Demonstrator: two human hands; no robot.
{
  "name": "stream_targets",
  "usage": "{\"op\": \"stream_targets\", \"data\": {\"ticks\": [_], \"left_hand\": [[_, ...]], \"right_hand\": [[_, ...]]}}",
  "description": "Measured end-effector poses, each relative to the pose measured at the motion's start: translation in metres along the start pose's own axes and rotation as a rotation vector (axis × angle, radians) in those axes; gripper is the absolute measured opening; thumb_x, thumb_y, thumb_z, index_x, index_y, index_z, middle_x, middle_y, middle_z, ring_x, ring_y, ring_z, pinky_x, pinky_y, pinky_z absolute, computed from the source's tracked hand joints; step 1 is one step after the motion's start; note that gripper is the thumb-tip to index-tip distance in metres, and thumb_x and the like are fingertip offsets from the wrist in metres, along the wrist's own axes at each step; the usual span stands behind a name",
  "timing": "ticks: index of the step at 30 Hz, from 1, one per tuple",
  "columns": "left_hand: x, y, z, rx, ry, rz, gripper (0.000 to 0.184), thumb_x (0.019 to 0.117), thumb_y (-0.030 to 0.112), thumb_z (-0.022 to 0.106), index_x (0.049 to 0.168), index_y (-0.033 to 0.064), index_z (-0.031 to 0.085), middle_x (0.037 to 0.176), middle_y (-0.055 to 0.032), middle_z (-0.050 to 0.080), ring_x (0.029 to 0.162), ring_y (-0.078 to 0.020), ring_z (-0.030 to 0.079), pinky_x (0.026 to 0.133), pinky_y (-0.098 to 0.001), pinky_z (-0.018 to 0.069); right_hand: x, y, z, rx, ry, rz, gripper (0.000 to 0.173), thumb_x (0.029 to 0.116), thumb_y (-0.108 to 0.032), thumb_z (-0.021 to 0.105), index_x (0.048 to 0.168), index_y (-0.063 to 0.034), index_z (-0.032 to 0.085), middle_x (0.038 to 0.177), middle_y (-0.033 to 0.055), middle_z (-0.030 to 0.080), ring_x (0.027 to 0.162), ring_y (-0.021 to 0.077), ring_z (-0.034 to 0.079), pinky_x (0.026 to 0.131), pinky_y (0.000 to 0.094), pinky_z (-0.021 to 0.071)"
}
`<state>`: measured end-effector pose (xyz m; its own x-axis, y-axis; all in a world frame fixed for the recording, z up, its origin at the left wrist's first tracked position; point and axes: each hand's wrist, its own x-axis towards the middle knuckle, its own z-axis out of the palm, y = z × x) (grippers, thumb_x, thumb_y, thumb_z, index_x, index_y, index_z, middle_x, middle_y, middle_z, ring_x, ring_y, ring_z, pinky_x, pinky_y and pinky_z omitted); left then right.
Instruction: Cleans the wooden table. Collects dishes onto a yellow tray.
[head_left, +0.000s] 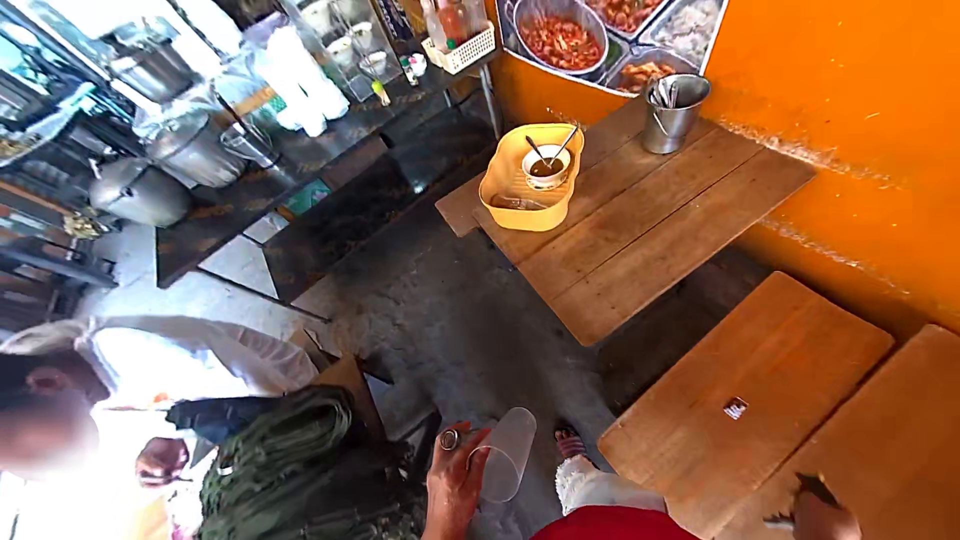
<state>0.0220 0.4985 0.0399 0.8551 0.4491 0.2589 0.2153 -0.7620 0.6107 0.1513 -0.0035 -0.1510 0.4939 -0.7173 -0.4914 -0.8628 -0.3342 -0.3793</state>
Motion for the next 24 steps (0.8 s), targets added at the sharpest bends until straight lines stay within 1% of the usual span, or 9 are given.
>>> {"op": "stream_targets", "data": {"ticks": [2,7,10,12,14,17,19,22,24], "left_hand": [[0.056,-0.004,-0.001,-0.014,-0.048,0.063,0.029,0.0965,0.026,0.06,0.106,0.0085,0.081,0.121,-0.022,0.069,0.115,-0.0321,0.066,0.095,-0.0437,0.0552],[0.204,0.001,-0.011,-0.113,-0.117,0.247,0.031,0.1009,0.027,0.058,0.111,0.0077,0.08,0.125,-0.022,0.067,0.118,-0.0278,0.064,0.1,-0.0401,0.0528],[0.286,0.011,-0.013,-0.165,-0.094,0.343,0.034,0.1027,0.029,0.056,0.111,0.0063,0.079,0.124,-0.0207,0.068,0.118,-0.027,0.064,0.102,-0.0416,0.051],[0.339,0.013,-0.01,-0.189,-0.063,0.437,0.035,0.1033,0.032,0.055,0.109,0.0061,0.079,0.123,-0.0188,0.068,0.119,-0.0252,0.063,0.103,-0.0416,0.0497],[0.391,0.017,-0.002,-0.216,-0.064,0.52,0.035,0.1034,0.03,0.055,0.108,0.0042,0.078,0.125,-0.0197,0.067,0.121,-0.0263,0.061,0.105,-0.042,0.0482],[0.466,0.017,0.023,-0.259,-0.106,0.587,0.03,0.1028,0.024,0.056,0.109,0.0041,0.078,0.128,-0.0206,0.065,0.124,-0.0273,0.06,0.106,-0.0424,0.0479],[0.512,0.011,0.048,-0.291,-0.145,0.605,0.029,0.1032,0.023,0.056,0.112,0.0053,0.078,0.13,-0.0201,0.063,0.126,-0.0261,0.058,0.107,-0.0409,0.0466],[0.578,-0.009,0.093,-0.314,-0.23,0.653,0.028,0.1038,0.023,0.058,0.114,0.0066,0.078,0.13,-0.0203,0.064,0.125,-0.0278,0.059,0.105,-0.0431,0.0487],[0.618,-0.021,0.123,-0.283,-0.286,0.723,0.025,0.1024,0.02,0.06,0.113,0.0068,0.078,0.128,-0.0221,0.065,0.121,-0.0316,0.062,0.101,-0.0461,0.0518]], "right_hand": [[-0.008,-0.074,0.025,0.205,-0.041,-0.095,0.047,0.1011,-0.024,0.061,0.135,0.0079,0.057,0.127,0.0348,0.062,0.118,0.0493,0.061,0.1,0.0677,0.0447],[-0.057,-0.253,0.051,0.406,-0.16,-0.29,0.059,0.1045,-0.048,0.053,0.138,-0.0002,0.058,0.12,0.0299,0.064,0.102,0.0416,0.065,0.089,0.062,0.0501],[-0.093,-0.337,0.063,0.307,-0.196,-0.503,0.06,0.1071,-0.05,0.046,0.135,0.0015,0.061,0.126,0.0316,0.064,0.119,0.0448,0.061,0.102,0.0631,0.0443],[-0.115,-0.38,0.081,0.207,-0.229,-0.669,0.057,0.1086,-0.044,0.045,0.131,0.005,0.063,0.126,0.0327,0.064,0.123,0.0467,0.06,0.107,0.0636,0.0415],[-0.13,-0.412,0.112,0.047,-0.262,-0.818,0.052,0.109,-0.039,0.047,0.127,0.0065,0.066,0.125,0.032,0.065,0.121,0.0478,0.061,0.105,0.0643,0.0435],[-0.143,-0.434,0.173,-0.223,-0.31,-0.918,0.046,0.1086,-0.033,0.048,0.132,0.0025,0.064,0.14,0.0244,0.059,0.134,0.042,0.054,0.112,0.0594,0.0408],[-0.15,-0.432,0.208,-0.331,-0.221,-0.926,0.04,0.1043,-0.029,0.055,0.127,0.0006,0.067,0.151,0.02,0.052,0.144,0.0427,0.041,0.114,0.0635,0.0329],[-0.155,-0.422,0.233,-0.332,-0.044,-0.954,0.033,0.0992,-0.025,0.063,0.118,0.0008,0.07,0.149,0.0207,0.053,0.141,0.0469,0.044,0.109,0.0675,0.0364],[-0.154,-0.423,0.238,-0.297,-0.001,-0.934,0.029,0.0976,-0.022,0.066,0.114,0.0015,0.072,0.147,0.0213,0.056,0.139,0.0477,0.046,0.109,0.0674,0.037]]}}
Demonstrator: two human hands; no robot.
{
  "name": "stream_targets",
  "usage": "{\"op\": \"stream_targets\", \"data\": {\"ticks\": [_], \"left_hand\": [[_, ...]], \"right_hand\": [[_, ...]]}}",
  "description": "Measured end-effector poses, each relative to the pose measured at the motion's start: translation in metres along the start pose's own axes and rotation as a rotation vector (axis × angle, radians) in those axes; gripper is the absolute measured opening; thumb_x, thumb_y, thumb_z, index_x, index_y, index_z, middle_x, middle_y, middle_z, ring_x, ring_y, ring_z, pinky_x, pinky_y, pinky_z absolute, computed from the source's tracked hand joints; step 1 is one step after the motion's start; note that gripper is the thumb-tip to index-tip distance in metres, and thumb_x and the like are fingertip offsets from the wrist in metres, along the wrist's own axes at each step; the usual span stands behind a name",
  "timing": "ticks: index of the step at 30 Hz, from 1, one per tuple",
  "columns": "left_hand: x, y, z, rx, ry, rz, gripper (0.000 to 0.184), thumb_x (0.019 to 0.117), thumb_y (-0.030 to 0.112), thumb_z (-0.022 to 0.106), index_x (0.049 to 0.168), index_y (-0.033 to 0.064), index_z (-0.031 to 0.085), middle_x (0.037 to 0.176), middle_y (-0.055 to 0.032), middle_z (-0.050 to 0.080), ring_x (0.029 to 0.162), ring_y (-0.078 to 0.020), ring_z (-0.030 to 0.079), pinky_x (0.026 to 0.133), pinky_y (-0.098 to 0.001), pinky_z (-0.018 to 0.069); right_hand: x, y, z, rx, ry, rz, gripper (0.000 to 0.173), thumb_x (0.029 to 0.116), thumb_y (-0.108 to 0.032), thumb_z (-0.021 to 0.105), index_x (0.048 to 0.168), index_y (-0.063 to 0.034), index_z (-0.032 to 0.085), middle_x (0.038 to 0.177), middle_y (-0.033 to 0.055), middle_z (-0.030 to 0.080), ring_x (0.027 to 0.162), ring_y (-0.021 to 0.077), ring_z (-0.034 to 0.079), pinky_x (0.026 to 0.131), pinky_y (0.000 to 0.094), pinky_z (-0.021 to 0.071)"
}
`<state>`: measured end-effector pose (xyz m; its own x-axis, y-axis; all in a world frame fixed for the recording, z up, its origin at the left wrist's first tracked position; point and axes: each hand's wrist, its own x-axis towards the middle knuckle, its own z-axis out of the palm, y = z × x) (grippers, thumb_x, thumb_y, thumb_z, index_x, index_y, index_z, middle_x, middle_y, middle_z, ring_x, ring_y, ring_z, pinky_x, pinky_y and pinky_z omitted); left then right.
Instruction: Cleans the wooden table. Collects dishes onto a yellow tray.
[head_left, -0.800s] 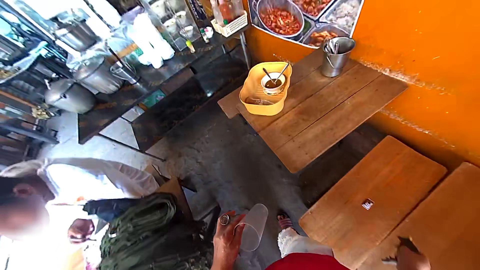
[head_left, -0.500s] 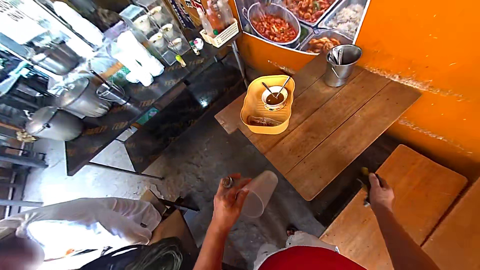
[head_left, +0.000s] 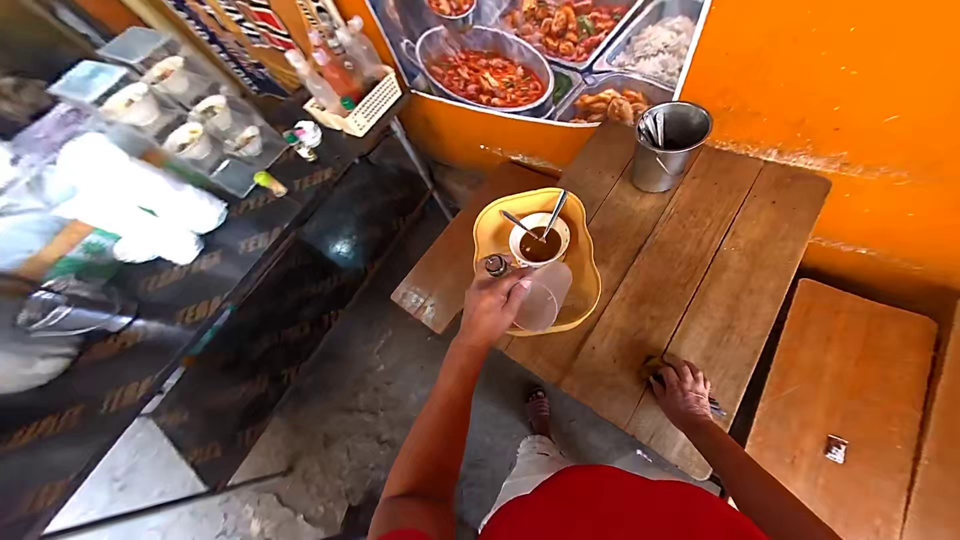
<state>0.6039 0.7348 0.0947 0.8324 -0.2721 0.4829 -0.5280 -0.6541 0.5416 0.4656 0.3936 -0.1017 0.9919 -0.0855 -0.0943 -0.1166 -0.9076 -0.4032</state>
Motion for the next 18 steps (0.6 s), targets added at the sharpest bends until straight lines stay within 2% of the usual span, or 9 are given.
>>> {"op": "stream_targets", "data": {"ticks": [2,4,5,6,9,12,14,16,18], "left_hand": [[0.016,-0.034,0.009,0.036,-0.109,0.047,0.024,0.1016,0.02,0.061,0.114,0.0086,0.078,0.127,-0.0232,0.064,0.117,-0.0344,0.064,0.097,-0.0483,0.054],[0.032,-0.057,0.013,0.085,-0.237,0.076,0.024,0.1012,0.021,0.062,0.115,0.011,0.078,0.129,-0.0241,0.063,0.115,-0.0369,0.065,0.093,-0.052,0.056],[0.039,-0.063,0.012,0.11,-0.307,0.08,0.024,0.1011,0.022,0.062,0.116,0.0119,0.078,0.131,-0.0243,0.063,0.118,-0.0386,0.065,0.094,-0.0539,0.0554],[0.046,-0.069,0.011,0.128,-0.374,0.084,0.024,0.1016,0.023,0.062,0.117,0.0123,0.078,0.132,-0.025,0.063,0.118,-0.0403,0.064,0.093,-0.0553,0.0553],[0.063,-0.081,0.014,0.138,-0.589,0.075,0.027,0.1039,0.027,0.059,0.12,0.0136,0.077,0.136,-0.0263,0.059,0.121,-0.0427,0.062,0.096,-0.0571,0.0533],[0.079,-0.086,0.025,0.154,-0.765,0.066,0.03,0.1056,0.031,0.056,0.123,0.0161,0.075,0.141,-0.0248,0.056,0.124,-0.0415,0.06,0.095,-0.0577,0.0525],[0.085,-0.086,0.029,0.161,-0.803,0.066,0.03,0.1064,0.032,0.055,0.122,0.0178,0.076,0.141,-0.0237,0.056,0.122,-0.0411,0.06,0.093,-0.0573,0.0527],[0.09,-0.087,0.031,0.168,-0.836,0.055,0.032,0.1066,0.035,0.054,0.124,0.0193,0.075,0.142,-0.0234,0.055,0.122,-0.0409,0.06,0.092,-0.057,0.0523],[0.094,-0.088,0.032,0.169,-0.872,0.059,0.043,0.1039,0.05,0.054,0.133,0.0222,0.071,0.143,-0.0231,0.054,0.122,-0.0412,0.059,0.092,-0.0577,0.0512]], "right_hand": [[0.004,-0.01,-0.007,0.059,0.002,0.114,0.031,0.0986,-0.02,0.065,0.118,0.0036,0.07,0.141,0.0244,0.059,0.136,0.0489,0.048,0.109,0.0675,0.0365],[0.017,-0.041,-0.03,0.173,-0.039,0.28,0.04,0.1037,-0.019,0.058,0.139,0.0017,0.058,0.135,0.0276,0.061,0.13,0.0486,0.054,0.109,0.0658,0.0401],[0.024,-0.064,-0.044,0.222,-0.024,0.291,0.045,0.1058,-0.018,0.053,0.147,-0.0012,0.051,0.129,0.0278,0.064,0.12,0.0486,0.061,0.102,0.0652,0.0469],[0.028,-0.09,-0.056,0.262,0.032,0.225,0.047,0.1052,-0.015,0.052,0.149,-0.0008,0.049,0.121,0.0288,0.067,0.108,0.049,0.067,0.092,0.065,0.052],[0.04,-0.17,-0.072,0.288,0.2,-0.166,0.041,0.098,-0.01,0.06,0.138,-0.0011,0.063,0.104,0.0249,0.072,0.083,0.0394,0.073,0.071,0.0542,0.0605],[0.076,-0.225,-0.072,0.124,0.162,-0.475,0.041,0.0937,-0.011,0.065,0.134,-0.0174,0.069,0.094,0.0184,0.072,0.074,0.0341,0.072,0.061,0.0482,0.06],[0.098,-0.24,-0.067,0.033,0.011,-0.456,0.044,0.0933,-0.012,0.065,0.137,-0.0166,0.067,0.094,0.022,0.071,0.075,0.0394,0.072,0.062,0.0528,0.0584],[0.113,-0.239,-0.063,0.0,-0.04,-0.388,0.024,0.0971,-0.017,0.064,0.118,-0.007,0.072,0.097,0.0241,0.072,0.083,0.043,0.073,0.068,0.0565,0.0592],[0.119,-0.228,-0.062,-0.003,-0.014,-0.347,0.018,0.0967,-0.013,0.064,0.107,-0.0023,0.074,0.098,0.0236,0.072,0.088,0.0431,0.073,0.071,0.057,0.0595]]}}
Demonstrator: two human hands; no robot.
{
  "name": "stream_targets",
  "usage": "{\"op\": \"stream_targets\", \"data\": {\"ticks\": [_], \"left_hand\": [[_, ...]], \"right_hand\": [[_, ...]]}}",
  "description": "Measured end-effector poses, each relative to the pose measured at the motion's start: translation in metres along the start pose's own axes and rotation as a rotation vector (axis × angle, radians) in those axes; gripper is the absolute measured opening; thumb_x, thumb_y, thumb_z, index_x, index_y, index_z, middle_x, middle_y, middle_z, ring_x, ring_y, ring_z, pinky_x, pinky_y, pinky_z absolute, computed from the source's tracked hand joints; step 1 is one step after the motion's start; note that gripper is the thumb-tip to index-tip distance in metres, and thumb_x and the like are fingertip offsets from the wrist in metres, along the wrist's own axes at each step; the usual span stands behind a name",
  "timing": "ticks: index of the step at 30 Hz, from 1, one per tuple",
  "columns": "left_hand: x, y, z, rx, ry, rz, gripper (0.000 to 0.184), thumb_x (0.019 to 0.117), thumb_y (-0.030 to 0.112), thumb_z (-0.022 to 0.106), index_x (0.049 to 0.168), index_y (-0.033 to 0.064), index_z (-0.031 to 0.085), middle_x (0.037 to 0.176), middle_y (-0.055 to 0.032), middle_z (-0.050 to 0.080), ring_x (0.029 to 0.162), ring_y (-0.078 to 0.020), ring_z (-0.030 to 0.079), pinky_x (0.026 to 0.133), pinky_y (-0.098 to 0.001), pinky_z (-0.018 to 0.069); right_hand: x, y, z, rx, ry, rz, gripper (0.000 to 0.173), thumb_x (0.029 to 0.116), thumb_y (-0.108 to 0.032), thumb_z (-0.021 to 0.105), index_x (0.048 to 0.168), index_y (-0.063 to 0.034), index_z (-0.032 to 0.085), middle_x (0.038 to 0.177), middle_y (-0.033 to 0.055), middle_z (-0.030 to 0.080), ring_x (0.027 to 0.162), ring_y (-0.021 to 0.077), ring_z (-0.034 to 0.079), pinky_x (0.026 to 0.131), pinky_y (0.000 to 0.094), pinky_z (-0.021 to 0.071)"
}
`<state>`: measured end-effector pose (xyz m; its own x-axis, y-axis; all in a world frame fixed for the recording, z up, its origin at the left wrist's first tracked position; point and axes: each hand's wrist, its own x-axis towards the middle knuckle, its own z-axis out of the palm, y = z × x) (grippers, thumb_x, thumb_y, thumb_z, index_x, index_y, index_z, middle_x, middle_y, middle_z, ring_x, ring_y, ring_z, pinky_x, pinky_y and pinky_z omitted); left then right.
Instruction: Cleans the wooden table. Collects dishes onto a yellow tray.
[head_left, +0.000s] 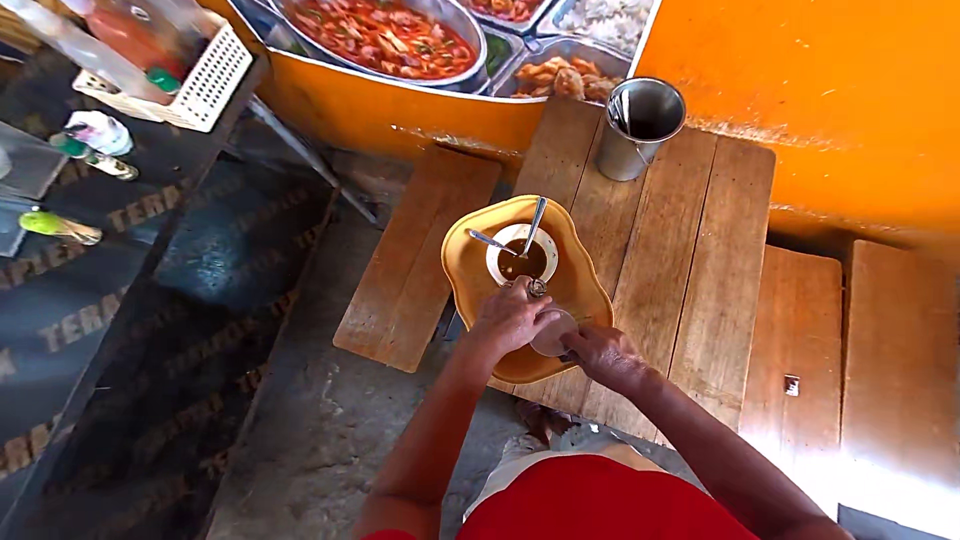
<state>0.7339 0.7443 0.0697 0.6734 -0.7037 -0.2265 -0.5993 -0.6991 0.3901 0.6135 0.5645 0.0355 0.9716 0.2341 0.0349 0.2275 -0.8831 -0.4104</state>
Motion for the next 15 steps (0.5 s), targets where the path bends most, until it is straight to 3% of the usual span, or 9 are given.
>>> {"op": "stream_targets", "data": {"ticks": [3,5,7,9,15], "left_hand": [[0.0,0.003,-0.004,0.044,-0.11,-0.022,0.074,0.0912,0.077,0.051,0.145,0.0278,0.061,0.15,-0.0213,0.049,0.127,-0.0404,0.056,0.093,-0.0588,0.0503],[-0.001,0.006,-0.003,0.062,-0.146,0.01,0.077,0.0903,0.081,0.047,0.139,0.0238,0.067,0.149,-0.0213,0.051,0.127,-0.0407,0.055,0.093,-0.0594,0.0499],[0.0,0.009,0.004,0.071,-0.177,0.081,0.077,0.0935,0.079,0.042,0.125,0.0167,0.074,0.145,-0.0206,0.055,0.13,-0.0403,0.055,0.099,-0.0609,0.0484],[0.002,0.018,0.014,0.081,-0.243,0.127,0.074,0.0974,0.074,0.042,0.12,0.0114,0.075,0.144,-0.0216,0.056,0.131,-0.0413,0.055,0.103,-0.0618,0.045],[0.036,0.05,0.043,0.146,-0.467,0.103,0.059,0.1057,0.051,0.049,0.121,-0.0024,0.069,0.154,-0.0237,0.044,0.134,-0.0452,0.049,0.105,-0.0642,0.0403]], "right_hand": [[-0.003,0.015,-0.007,0.034,-0.044,0.159,0.021,0.1003,-0.014,0.06,0.112,-0.0022,0.073,0.106,0.0234,0.072,0.094,0.0432,0.073,0.077,0.0584,0.0588],[0.001,0.021,-0.017,0.081,-0.108,0.297,0.026,0.1032,-0.018,0.058,0.117,-0.0029,0.072,0.111,0.0244,0.071,0.099,0.0446,0.071,0.082,0.061,0.0563],[0.012,0.028,-0.031,0.126,-0.16,0.395,0.03,0.105,-0.023,0.057,0.122,-0.0033,0.071,0.114,0.0249,0.071,0.103,0.0455,0.07,0.086,0.0636,0.0542],[0.027,0.035,-0.046,0.135,-0.24,0.442,0.031,0.1061,-0.024,0.056,0.125,-0.0037,0.069,0.117,0.0244,0.07,0.106,0.0453,0.069,0.089,0.065,0.0524],[0.07,0.052,-0.055,0.045,-0.459,0.375,0.031,0.1079,-0.022,0.053,0.132,-0.0083,0.066,0.128,0.0199,0.067,0.117,0.0406,0.065,0.098,0.0611,0.0504]]}}
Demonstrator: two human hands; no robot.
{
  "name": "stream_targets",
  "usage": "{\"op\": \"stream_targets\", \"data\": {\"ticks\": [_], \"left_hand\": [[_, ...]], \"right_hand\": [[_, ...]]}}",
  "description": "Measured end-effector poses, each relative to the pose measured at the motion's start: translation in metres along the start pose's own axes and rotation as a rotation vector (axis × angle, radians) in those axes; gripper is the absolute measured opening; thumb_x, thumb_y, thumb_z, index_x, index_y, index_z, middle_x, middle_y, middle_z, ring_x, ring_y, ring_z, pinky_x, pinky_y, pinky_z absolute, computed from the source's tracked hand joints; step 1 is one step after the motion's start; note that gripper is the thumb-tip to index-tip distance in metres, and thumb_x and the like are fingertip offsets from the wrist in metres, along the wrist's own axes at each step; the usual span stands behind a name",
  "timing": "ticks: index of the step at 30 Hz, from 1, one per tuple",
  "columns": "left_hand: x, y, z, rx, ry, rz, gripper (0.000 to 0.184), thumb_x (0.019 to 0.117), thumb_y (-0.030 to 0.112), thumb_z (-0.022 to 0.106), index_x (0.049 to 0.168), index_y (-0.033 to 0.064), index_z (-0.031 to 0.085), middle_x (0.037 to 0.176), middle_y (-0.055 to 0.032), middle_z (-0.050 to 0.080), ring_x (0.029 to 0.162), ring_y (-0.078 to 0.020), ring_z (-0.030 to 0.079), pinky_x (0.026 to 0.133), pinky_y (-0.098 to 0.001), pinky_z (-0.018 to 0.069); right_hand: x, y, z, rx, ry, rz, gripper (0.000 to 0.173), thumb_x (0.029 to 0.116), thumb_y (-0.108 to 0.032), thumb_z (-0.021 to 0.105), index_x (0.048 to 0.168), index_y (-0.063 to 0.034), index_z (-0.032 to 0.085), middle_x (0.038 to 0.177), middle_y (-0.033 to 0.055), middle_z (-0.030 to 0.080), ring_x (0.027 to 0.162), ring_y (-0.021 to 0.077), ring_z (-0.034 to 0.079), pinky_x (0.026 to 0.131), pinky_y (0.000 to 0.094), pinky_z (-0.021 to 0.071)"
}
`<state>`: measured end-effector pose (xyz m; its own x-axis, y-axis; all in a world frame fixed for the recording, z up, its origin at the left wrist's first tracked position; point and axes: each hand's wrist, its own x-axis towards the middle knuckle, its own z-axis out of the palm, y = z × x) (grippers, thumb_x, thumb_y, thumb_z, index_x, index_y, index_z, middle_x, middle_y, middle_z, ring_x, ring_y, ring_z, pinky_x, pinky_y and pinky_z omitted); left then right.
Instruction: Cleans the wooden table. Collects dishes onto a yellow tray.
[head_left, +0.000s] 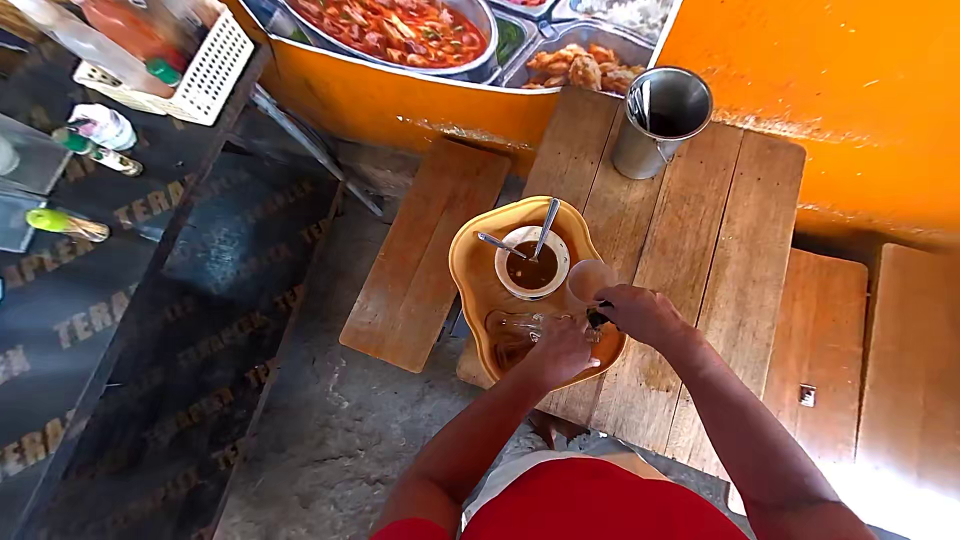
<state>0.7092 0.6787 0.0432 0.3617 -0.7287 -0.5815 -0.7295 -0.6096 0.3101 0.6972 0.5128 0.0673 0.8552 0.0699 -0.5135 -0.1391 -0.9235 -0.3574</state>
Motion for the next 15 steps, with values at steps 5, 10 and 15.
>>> {"op": "stream_targets", "data": {"ticks": [5,10,15], "left_hand": [[0.022,-0.011,0.005,0.005,-0.013,0.017,0.048,0.1078,0.042,0.049,0.114,0.0013,0.073,0.155,-0.025,0.043,0.137,-0.0448,0.046,0.109,-0.067,0.0351],[0.019,-0.016,0.024,-0.073,0.106,0.041,0.031,0.1059,0.024,0.054,0.12,0.0013,0.071,0.156,-0.0246,0.042,0.148,-0.0428,0.035,0.121,-0.0689,0.0181],[0.018,-0.019,0.044,-0.115,0.257,0.052,0.027,0.1031,0.006,0.052,0.12,0.0005,0.071,0.163,-0.0226,0.035,0.153,-0.0412,0.029,0.123,-0.0669,0.0144]], "right_hand": [[0.003,0.006,-0.005,0.007,-0.047,-0.038,0.047,0.1079,-0.02,0.053,0.154,-0.0227,0.048,0.136,0.0189,0.063,0.117,0.0402,0.065,0.099,0.0595,0.0505],[-0.011,0.041,0.016,0.36,0.428,0.001,0.029,0.1074,-0.017,0.053,0.128,-0.0069,0.071,0.122,0.0185,0.071,0.112,0.0349,0.069,0.099,0.0547,0.0528],[0.017,0.049,0.018,0.518,0.313,0.234,0.036,0.1102,-0.029,0.049,0.127,-0.0021,0.066,0.113,0.0228,0.071,0.105,0.0357,0.068,0.095,0.0556,0.0508]]}}
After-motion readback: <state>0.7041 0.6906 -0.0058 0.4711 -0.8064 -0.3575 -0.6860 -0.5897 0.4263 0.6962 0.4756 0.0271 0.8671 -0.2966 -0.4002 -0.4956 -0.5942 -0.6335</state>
